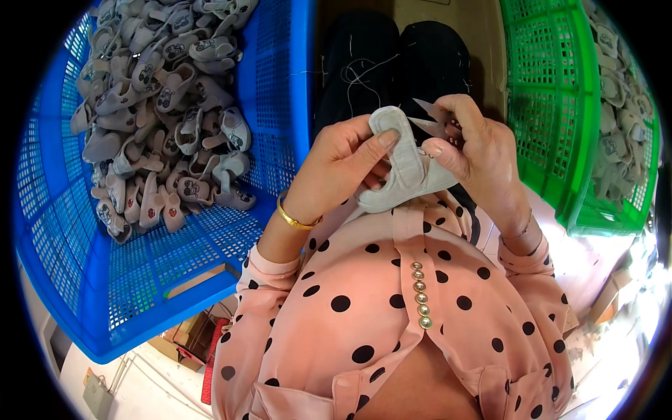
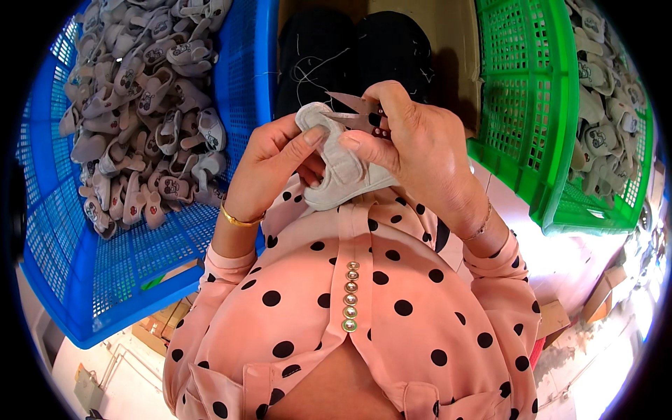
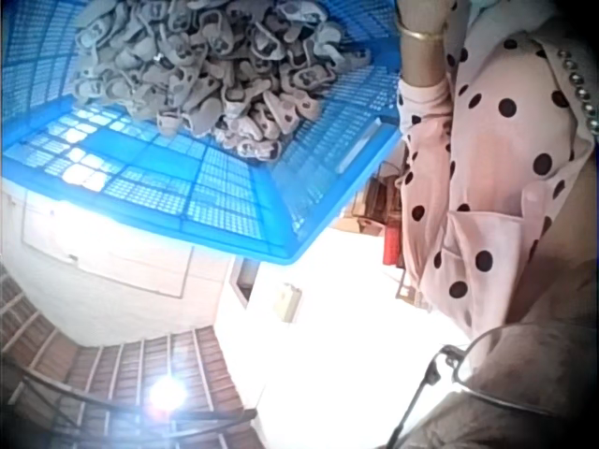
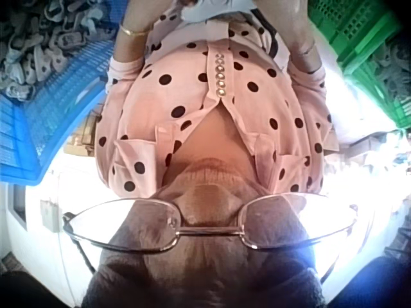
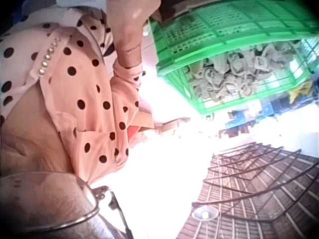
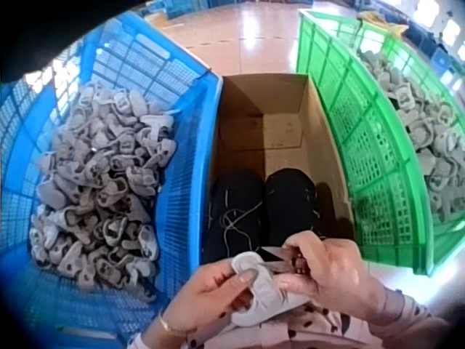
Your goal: The person sits on the floor and uses scissors to trim loose threads and excess fabric from the edges of small grey slippers. They pick up slippers from a blue basket, perform the trimming, and place the finished items into a green basket.
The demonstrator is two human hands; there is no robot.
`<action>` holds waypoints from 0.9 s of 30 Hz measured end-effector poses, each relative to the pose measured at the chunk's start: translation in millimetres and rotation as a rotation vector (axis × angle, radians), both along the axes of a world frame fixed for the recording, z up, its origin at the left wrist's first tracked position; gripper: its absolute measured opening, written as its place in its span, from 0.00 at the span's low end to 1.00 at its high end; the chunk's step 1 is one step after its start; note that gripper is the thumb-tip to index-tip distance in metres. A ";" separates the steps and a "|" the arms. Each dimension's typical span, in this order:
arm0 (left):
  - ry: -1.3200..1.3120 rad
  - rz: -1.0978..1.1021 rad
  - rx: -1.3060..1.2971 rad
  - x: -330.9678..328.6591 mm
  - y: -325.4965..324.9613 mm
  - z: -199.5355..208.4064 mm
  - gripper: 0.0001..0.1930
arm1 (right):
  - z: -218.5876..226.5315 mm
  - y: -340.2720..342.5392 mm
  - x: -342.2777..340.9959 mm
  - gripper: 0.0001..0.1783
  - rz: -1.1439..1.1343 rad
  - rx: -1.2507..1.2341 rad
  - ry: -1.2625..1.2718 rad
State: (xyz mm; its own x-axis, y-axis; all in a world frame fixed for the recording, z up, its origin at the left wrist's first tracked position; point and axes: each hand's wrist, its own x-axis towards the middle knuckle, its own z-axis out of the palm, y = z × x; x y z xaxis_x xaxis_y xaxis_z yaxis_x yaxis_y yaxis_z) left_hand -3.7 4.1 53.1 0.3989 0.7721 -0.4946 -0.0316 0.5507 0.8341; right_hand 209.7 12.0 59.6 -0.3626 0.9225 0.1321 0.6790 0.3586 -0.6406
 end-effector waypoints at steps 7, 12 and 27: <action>0.042 0.086 -0.019 1.4 -2.2 8.6 0.15 | 7.6 0.6 6.0 0.23 0.039 0.247 -0.344; 0.016 0.087 -0.071 4.4 -1.5 12.6 0.15 | 7.4 0.9 5.5 0.23 0.049 0.292 -0.405; 0.043 0.108 -0.080 9.3 -1.0 16.8 0.10 | 14.0 -1.9 1.3 0.23 0.017 0.227 -0.476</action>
State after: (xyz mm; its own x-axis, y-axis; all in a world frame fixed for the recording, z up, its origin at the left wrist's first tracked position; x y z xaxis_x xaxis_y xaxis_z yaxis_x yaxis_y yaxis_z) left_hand 5.6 3.2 69.9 0.2924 0.7669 -0.5712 -0.0598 0.6108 0.7895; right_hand 211.0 10.1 73.7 -0.4460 0.8832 0.1450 0.8688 0.4661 -0.1669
